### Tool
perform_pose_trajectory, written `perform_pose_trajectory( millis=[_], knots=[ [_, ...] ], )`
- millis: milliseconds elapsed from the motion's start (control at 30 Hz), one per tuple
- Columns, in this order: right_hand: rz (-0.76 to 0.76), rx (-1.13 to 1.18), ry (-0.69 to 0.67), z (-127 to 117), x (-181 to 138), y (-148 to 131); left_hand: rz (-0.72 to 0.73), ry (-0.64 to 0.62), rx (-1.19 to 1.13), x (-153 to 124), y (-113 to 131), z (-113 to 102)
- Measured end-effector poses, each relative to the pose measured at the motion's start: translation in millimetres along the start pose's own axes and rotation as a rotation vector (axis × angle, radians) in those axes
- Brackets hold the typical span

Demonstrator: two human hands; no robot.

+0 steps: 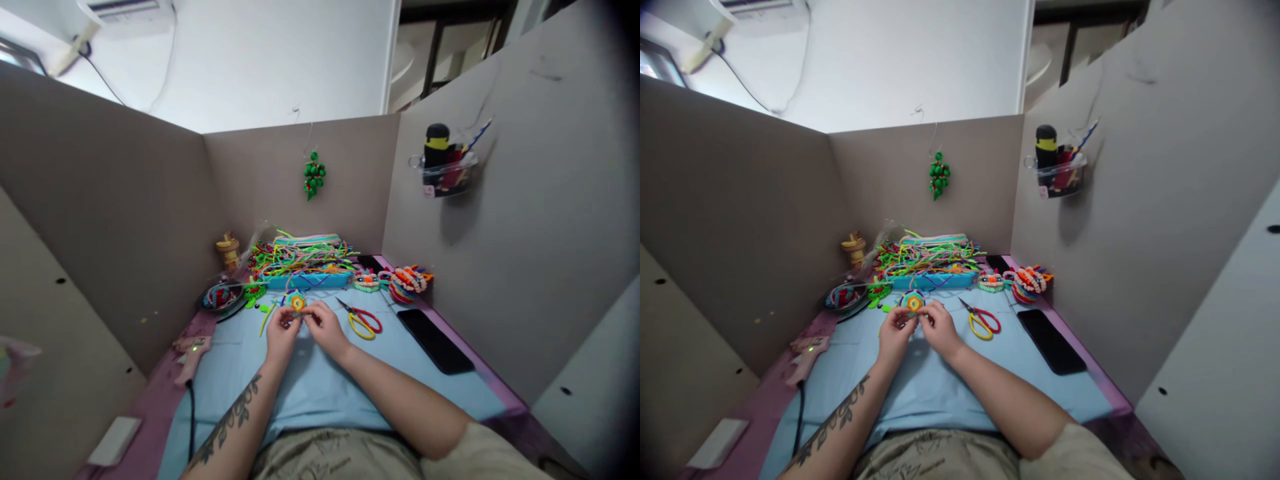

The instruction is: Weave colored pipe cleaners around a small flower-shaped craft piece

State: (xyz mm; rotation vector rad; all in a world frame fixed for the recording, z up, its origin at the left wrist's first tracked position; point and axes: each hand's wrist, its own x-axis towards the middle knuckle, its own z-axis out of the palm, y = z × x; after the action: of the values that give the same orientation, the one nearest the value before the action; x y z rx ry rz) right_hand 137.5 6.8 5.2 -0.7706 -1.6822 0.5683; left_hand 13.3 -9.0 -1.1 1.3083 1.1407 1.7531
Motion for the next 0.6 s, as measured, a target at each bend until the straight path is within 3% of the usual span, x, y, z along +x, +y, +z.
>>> perform_pose_trajectory(
  millis=[267,600],
  knots=[
    [0.11,0.064,-0.019,4.7,1.5,3.0,0.024,0.01,0.049,0.8,-1.6,-0.4],
    [0.062,0.016,-0.043,3.8,1.1,5.4,0.03,0.008,0.086,0.3,1.8,1.2]
  ],
)
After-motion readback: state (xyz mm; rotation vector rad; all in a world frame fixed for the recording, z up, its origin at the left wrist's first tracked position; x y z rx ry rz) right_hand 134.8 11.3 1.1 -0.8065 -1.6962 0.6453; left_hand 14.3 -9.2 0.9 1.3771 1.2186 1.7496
